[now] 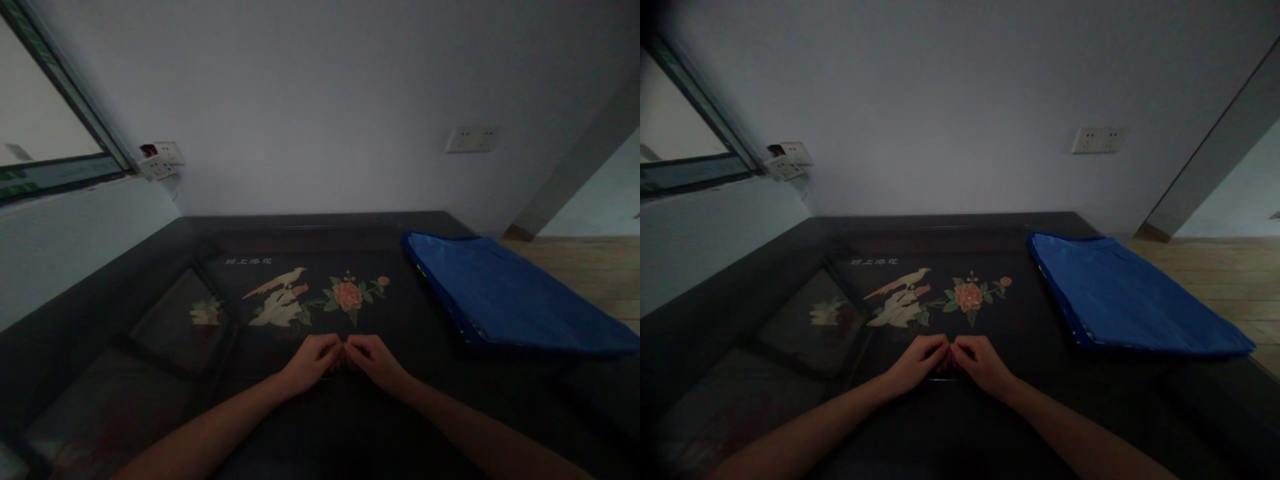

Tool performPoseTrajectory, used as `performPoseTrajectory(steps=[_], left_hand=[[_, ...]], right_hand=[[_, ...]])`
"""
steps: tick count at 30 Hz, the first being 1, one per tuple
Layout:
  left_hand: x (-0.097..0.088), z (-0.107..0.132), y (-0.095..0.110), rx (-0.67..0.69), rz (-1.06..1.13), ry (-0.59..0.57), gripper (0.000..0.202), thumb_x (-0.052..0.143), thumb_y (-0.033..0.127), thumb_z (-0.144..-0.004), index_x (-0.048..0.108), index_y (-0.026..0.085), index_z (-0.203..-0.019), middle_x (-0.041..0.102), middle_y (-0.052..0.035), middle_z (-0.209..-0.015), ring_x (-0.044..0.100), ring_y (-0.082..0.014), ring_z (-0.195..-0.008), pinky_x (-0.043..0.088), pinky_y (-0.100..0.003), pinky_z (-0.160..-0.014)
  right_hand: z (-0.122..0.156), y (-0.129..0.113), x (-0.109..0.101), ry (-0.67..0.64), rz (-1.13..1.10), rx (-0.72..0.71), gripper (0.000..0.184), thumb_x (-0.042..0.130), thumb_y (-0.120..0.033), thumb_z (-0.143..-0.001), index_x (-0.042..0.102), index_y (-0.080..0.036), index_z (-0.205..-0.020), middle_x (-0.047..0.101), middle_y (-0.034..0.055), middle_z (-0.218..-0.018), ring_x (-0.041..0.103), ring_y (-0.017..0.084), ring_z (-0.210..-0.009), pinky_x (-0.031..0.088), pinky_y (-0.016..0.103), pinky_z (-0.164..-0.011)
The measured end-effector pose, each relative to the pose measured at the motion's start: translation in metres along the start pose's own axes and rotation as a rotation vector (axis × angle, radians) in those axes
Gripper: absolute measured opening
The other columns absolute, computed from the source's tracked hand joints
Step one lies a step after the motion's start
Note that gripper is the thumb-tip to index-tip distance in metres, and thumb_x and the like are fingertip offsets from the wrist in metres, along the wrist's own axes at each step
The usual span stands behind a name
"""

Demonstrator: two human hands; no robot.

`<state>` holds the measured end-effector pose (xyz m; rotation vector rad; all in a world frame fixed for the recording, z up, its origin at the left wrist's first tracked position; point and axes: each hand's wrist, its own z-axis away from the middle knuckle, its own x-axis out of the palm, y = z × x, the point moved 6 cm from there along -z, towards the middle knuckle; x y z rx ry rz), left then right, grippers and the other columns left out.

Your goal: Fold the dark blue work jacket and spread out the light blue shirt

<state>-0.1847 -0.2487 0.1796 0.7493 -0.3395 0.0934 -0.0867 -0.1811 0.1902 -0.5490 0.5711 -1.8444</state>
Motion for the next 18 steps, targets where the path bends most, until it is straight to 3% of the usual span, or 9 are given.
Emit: performPoseTrajectory(steps=[18], left_hand=[[0.0006, 0.0006, -0.0008, 0.012, -0.005, -0.006, 0.031, 0.041, 0.029, -0.092, 0.053, 0.015, -0.067, 0.056, 0.0000, -0.063, 0.052, -0.0103, -0.059, 0.038, -0.020, -0.059]], right_hand=[[-0.0008, -0.0006, 0.0017, -0.031, 0.031, -0.003, 0.034, 0.041, -0.031, -0.091, 0.048, -0.018, -0.061, 0.050, -0.0024, -0.058, 0.046, 0.010, -0.056, 0.032, 0.023, -0.056]])
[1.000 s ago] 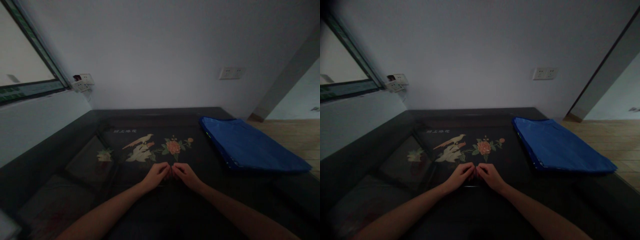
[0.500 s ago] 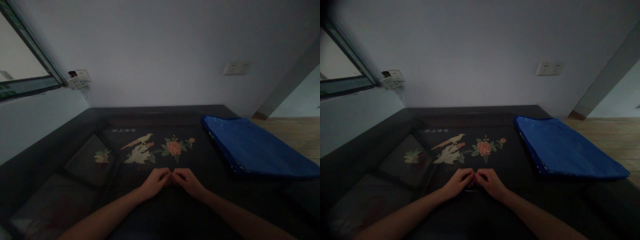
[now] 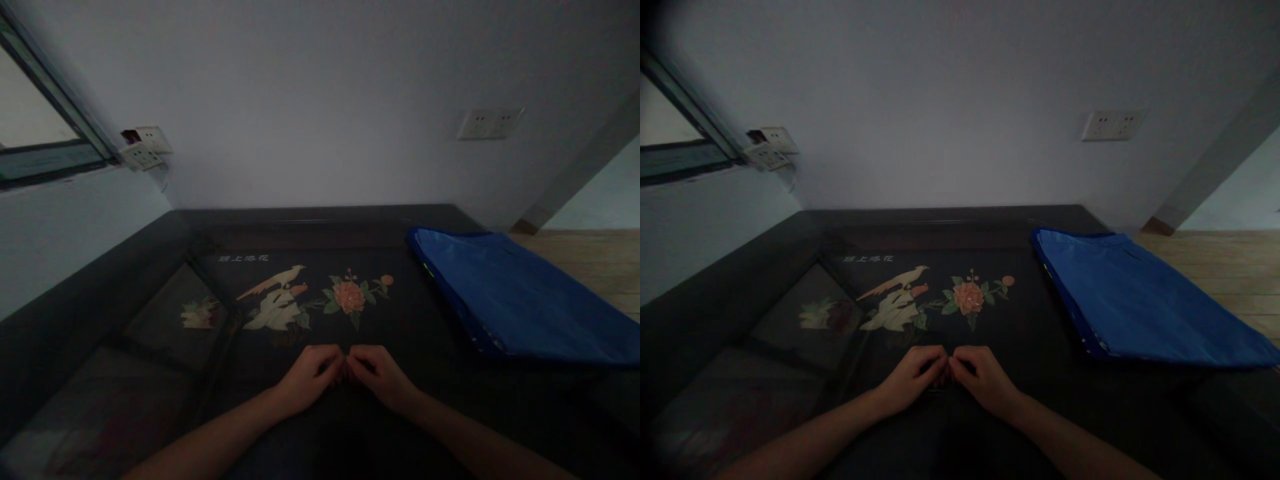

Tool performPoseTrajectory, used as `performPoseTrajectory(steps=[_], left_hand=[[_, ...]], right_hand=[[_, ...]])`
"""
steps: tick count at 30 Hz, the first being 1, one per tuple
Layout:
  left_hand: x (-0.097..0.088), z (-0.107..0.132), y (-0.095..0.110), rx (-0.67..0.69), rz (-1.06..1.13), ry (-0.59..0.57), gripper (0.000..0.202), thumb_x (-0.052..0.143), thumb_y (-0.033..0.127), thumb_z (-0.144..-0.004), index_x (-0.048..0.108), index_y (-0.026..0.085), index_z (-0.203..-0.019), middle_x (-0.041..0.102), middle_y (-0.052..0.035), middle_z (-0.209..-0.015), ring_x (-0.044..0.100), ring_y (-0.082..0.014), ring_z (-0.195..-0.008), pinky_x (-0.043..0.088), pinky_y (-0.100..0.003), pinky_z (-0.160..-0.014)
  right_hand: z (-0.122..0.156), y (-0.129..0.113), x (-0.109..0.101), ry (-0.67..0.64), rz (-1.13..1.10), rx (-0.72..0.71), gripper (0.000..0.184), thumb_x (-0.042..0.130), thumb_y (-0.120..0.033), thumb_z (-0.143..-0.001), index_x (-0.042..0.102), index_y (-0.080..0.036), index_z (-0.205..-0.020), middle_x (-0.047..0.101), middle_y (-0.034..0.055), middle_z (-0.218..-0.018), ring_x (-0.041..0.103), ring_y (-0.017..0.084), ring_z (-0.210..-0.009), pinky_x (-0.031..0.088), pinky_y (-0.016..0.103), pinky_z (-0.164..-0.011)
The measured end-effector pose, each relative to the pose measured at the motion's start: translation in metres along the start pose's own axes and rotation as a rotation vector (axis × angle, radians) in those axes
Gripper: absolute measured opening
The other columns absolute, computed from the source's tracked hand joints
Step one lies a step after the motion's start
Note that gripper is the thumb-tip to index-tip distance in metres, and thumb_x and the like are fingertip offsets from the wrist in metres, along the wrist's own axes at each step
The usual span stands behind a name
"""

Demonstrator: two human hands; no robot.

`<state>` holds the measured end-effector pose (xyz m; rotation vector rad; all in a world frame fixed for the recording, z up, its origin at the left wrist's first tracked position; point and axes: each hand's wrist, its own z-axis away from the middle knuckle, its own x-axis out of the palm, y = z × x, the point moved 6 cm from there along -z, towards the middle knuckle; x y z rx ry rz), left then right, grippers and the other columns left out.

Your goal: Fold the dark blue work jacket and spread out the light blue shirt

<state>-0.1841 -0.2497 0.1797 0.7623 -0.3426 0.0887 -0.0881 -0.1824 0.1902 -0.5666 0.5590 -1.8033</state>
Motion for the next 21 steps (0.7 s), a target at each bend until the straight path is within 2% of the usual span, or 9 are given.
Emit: performPoseTrajectory(steps=[21], left_hand=[[-0.0017, 0.0001, 0.0028, 0.007, -0.017, -0.005, 0.029, 0.042, 0.026, -0.091, 0.054, 0.015, -0.068, 0.056, 0.0003, -0.063, 0.053, -0.0106, -0.060, 0.039, -0.020, -0.060]], right_hand=[[0.0004, -0.0014, -0.0009, 0.004, -0.002, 0.001, 0.033, 0.041, -0.030, -0.091, 0.049, -0.018, -0.062, 0.053, -0.0014, -0.060, 0.048, 0.011, -0.058, 0.035, 0.023, -0.057]])
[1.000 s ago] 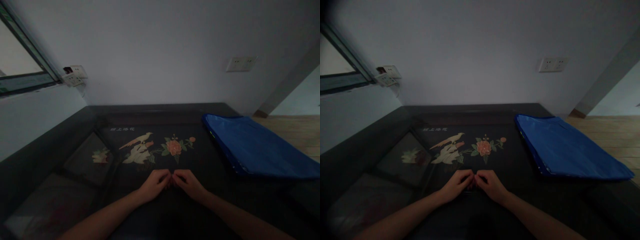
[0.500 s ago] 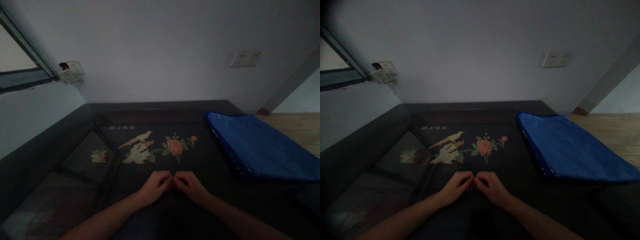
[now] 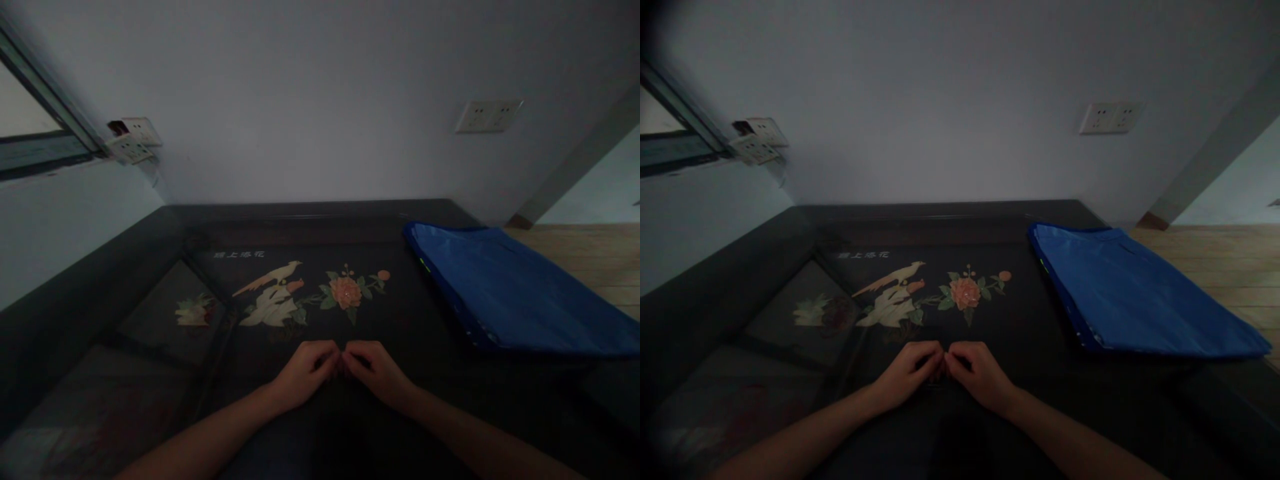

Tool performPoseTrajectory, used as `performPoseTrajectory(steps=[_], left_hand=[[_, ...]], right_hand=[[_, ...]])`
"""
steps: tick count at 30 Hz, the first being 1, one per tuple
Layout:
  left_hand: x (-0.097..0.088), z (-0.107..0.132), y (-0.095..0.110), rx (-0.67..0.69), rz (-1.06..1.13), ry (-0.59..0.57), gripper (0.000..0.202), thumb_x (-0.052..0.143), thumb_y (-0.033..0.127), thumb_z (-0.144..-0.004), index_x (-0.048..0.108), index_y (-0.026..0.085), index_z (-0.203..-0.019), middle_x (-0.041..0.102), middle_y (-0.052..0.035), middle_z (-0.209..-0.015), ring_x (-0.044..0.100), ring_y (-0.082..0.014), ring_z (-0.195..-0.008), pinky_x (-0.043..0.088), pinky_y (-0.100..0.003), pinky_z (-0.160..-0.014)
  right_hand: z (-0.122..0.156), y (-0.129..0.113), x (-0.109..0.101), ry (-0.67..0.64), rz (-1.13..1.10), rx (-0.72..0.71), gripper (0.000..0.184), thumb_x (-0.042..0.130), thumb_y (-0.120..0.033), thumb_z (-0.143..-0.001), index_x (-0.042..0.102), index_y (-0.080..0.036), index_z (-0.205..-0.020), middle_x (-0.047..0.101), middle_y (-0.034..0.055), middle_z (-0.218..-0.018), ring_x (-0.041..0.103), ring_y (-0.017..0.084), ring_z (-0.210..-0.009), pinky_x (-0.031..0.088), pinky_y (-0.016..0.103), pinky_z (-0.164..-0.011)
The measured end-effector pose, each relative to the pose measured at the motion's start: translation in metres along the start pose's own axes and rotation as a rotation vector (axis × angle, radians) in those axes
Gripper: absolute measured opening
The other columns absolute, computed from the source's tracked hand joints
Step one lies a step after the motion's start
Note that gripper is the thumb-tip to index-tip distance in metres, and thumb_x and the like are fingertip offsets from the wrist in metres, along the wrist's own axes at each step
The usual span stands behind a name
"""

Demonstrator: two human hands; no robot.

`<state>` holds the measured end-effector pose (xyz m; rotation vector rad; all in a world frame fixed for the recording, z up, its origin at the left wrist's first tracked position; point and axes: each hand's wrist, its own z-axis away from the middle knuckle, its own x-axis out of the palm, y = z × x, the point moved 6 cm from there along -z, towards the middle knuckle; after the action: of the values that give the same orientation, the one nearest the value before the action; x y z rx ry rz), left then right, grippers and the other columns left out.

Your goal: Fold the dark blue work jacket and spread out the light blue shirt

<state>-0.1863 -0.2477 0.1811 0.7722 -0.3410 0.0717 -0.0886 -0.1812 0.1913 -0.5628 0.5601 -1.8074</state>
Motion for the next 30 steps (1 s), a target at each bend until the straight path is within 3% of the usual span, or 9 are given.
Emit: performPoseTrajectory(steps=[30], left_hand=[[0.0005, -0.0012, -0.0005, -0.003, 0.012, -0.002, 0.031, 0.041, 0.029, -0.093, 0.054, 0.015, -0.069, 0.056, 0.0001, -0.062, 0.053, -0.0108, -0.059, 0.039, -0.021, -0.059]], right_hand=[[-0.0003, -0.0021, -0.0007, -0.001, -0.013, 0.002, 0.032, 0.041, -0.030, -0.091, 0.050, -0.018, -0.063, 0.052, -0.0012, -0.061, 0.048, 0.012, -0.058, 0.034, 0.023, -0.058]])
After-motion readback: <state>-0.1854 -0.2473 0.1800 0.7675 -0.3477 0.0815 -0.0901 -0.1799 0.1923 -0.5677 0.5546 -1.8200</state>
